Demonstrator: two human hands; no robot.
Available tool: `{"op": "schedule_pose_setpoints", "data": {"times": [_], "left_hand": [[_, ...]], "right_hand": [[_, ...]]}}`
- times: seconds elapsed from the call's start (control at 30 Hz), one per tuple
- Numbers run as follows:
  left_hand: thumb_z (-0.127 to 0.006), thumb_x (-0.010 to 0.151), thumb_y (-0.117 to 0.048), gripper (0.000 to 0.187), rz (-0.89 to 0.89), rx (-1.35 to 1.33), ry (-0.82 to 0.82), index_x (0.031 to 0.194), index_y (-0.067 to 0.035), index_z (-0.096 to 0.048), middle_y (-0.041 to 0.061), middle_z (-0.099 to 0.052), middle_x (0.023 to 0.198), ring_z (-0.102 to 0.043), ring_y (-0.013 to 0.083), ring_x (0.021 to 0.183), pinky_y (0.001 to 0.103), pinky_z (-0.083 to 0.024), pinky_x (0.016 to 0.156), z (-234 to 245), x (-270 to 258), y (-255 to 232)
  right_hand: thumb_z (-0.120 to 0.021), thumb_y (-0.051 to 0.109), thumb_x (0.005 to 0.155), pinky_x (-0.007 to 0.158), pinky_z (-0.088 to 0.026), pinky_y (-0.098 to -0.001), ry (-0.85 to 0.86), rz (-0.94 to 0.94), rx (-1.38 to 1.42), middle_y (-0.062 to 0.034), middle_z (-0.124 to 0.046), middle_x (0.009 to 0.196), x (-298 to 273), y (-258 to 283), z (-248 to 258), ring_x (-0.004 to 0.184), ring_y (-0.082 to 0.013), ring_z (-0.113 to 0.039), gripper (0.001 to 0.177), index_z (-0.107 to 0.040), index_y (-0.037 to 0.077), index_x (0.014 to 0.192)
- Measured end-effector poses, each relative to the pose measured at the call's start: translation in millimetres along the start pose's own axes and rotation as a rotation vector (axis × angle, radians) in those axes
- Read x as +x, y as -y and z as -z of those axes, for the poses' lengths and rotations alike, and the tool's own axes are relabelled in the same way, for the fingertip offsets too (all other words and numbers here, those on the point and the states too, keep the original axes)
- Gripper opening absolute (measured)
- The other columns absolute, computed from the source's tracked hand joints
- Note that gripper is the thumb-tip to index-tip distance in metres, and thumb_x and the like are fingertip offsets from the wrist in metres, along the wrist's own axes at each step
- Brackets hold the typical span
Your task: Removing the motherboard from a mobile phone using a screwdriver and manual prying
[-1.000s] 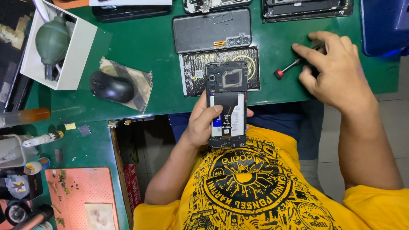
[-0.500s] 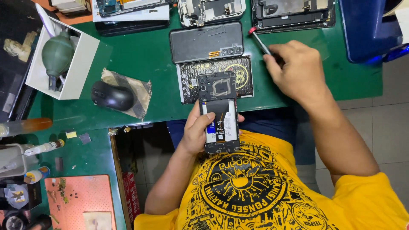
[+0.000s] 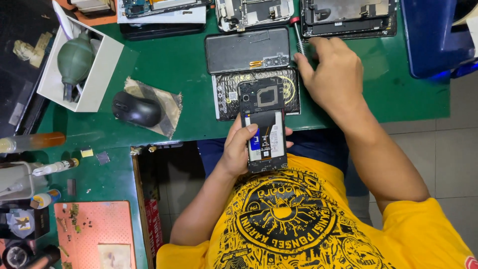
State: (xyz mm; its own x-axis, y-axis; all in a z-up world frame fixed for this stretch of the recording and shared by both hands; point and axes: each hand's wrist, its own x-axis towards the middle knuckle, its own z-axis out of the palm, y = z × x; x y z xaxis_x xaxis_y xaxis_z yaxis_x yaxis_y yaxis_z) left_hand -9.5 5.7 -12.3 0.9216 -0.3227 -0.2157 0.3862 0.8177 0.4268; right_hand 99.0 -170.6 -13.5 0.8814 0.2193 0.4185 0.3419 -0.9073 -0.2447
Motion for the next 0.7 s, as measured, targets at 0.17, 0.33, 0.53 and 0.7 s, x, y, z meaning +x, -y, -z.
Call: {"op": "schedule_pose_setpoints", "data": {"times": [0.17, 0.33, 0.53, 0.7], "left_hand": [[-0.042, 0.083, -0.01, 0.042, 0.038, 0.086, -0.004, 0.123, -0.001, -0.029, 0.029, -0.045, 0.113, -0.052, 0.0454, 0.094, 0.057, -0.048, 0.075, 1, 0, 1], [-0.041, 0.082, -0.011, 0.039, 0.085, 0.242, -0.059, 0.119, -0.002, -0.032, 0.025, -0.052, 0.094, -0.058, 0.0354, 0.073, 0.048, -0.053, 0.067, -2, 3, 4], [-0.04, 0.078, -0.014, 0.04, -0.034, 0.884, -0.042, 0.116, -0.005, -0.041, 0.004, -0.049, 0.093, -0.047, 0.0124, 0.081, 0.029, -0.047, 0.07, -6, 3, -6], [-0.039, 0.075, -0.01, 0.03, 0.051, 0.787, -0.072, 0.104, -0.004, -0.038, 0.016, -0.058, 0.078, -0.064, 0.0255, 0.063, 0.033, -0.056, 0.054, -23, 2, -9]], "right_hand": [[-0.063, 0.003, 0.083, 0.073, -0.045, -0.0365, 0.014, 0.385, 0.414, -0.0182, -0.056, 0.094, 6, 37, 60, 0.081, -0.0296, -0.054, 0.02, -0.058, -0.006, 0.1], [-0.061, 0.006, 0.08, 0.089, -0.045, -0.0428, 0.175, 0.587, 0.463, -0.0233, -0.053, 0.11, 8, 48, 71, 0.098, -0.0361, -0.054, 0.03, -0.054, -0.009, 0.104], [-0.058, 0.01, 0.077, 0.085, -0.047, -0.0368, 0.219, 0.606, 0.265, -0.018, -0.055, 0.107, 5, 52, 71, 0.097, -0.0304, -0.055, 0.036, -0.052, -0.007, 0.107], [-0.054, 0.007, 0.068, 0.08, -0.049, -0.0334, 0.16, 0.631, 0.111, -0.0169, -0.057, 0.098, 5, 59, 69, 0.089, -0.0281, -0.058, 0.037, -0.051, -0.006, 0.102]]}}
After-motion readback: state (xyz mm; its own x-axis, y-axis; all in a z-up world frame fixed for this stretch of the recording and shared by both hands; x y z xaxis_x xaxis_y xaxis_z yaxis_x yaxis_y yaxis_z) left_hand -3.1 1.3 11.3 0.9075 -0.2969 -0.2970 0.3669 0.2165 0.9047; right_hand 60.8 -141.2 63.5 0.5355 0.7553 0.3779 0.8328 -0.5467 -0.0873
